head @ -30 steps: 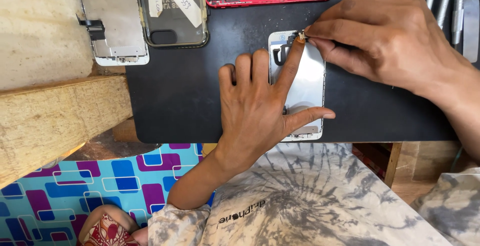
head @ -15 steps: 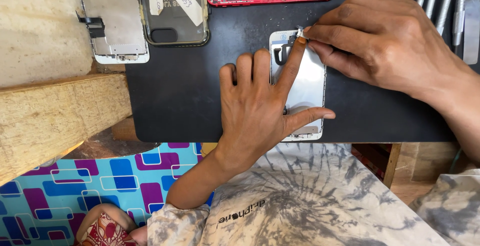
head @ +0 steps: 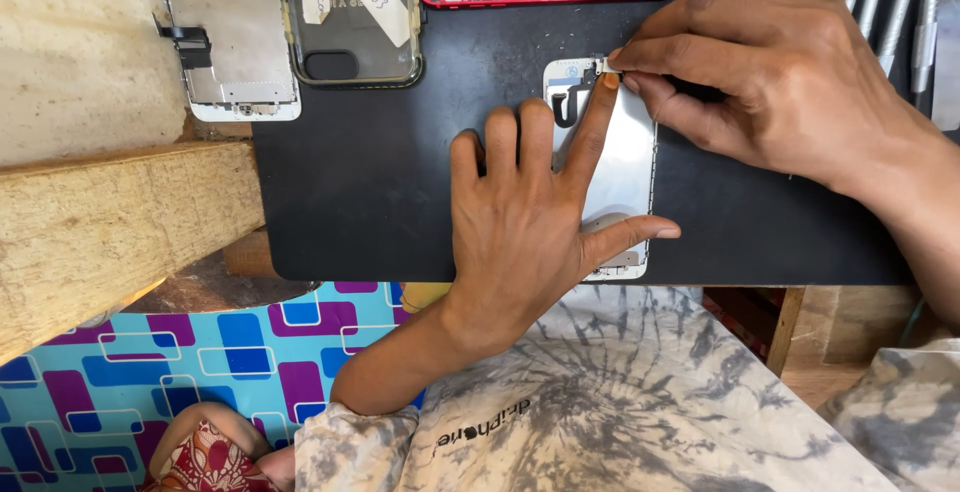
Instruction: Disassembling and reassembling internal components of a mobile phone screen assembly using a precision screwdriver.
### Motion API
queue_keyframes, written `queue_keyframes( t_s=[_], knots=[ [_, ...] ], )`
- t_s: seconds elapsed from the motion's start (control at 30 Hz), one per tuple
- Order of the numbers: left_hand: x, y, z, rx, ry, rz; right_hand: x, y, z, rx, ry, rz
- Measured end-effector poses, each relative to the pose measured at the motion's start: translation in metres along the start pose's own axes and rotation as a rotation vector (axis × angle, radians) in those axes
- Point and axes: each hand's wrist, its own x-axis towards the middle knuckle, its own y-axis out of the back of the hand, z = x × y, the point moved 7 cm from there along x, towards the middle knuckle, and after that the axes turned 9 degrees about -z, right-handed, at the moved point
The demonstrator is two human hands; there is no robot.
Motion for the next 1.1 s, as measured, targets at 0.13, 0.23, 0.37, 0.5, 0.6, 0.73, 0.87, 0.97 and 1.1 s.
queue_keyframes(
  t_s=[0.13, 0.23, 0.37, 0.5, 0.6, 0.73, 0.87, 0.97, 1.1],
  knots=[
    [0.000, 0.001, 0.001, 0.015, -0.001, -0.003, 0.000, -0.002, 0.002, 0.028, -0.016, -0.023],
    [0.000, 0.002, 0.002, 0.015, 0.000, -0.016, -0.001, -0.002, 0.003, 0.039, -0.016, -0.030],
    [0.000, 0.002, 0.001, 0.005, 0.001, -0.039, 0.001, -0.001, 0.001, 0.020, 0.012, -0.019],
    [0.000, 0.002, 0.002, 0.000, 0.001, -0.033, 0.002, 0.002, -0.002, 0.038, 0.038, -0.015],
    [0.000, 0.001, 0.002, 0.008, 0.002, -0.033, 0.002, 0.001, -0.001, 0.038, 0.038, -0.024],
    [0.000, 0.005, 0.003, 0.024, 0.000, -0.038, 0.002, 0.001, 0.000, 0.042, 0.027, -0.033],
    [0.000, 0.005, 0.001, 0.014, -0.013, -0.039, 0.003, 0.002, 0.000, 0.058, 0.026, -0.034],
    [0.000, 0.006, -0.002, -0.018, -0.019, -0.043, 0.002, 0.000, 0.002, 0.055, 0.026, -0.038],
    [0.002, 0.016, -0.005, -0.143, -0.056, 0.001, 0.003, 0.001, 0.004, 0.097, 0.033, -0.049]
  ],
)
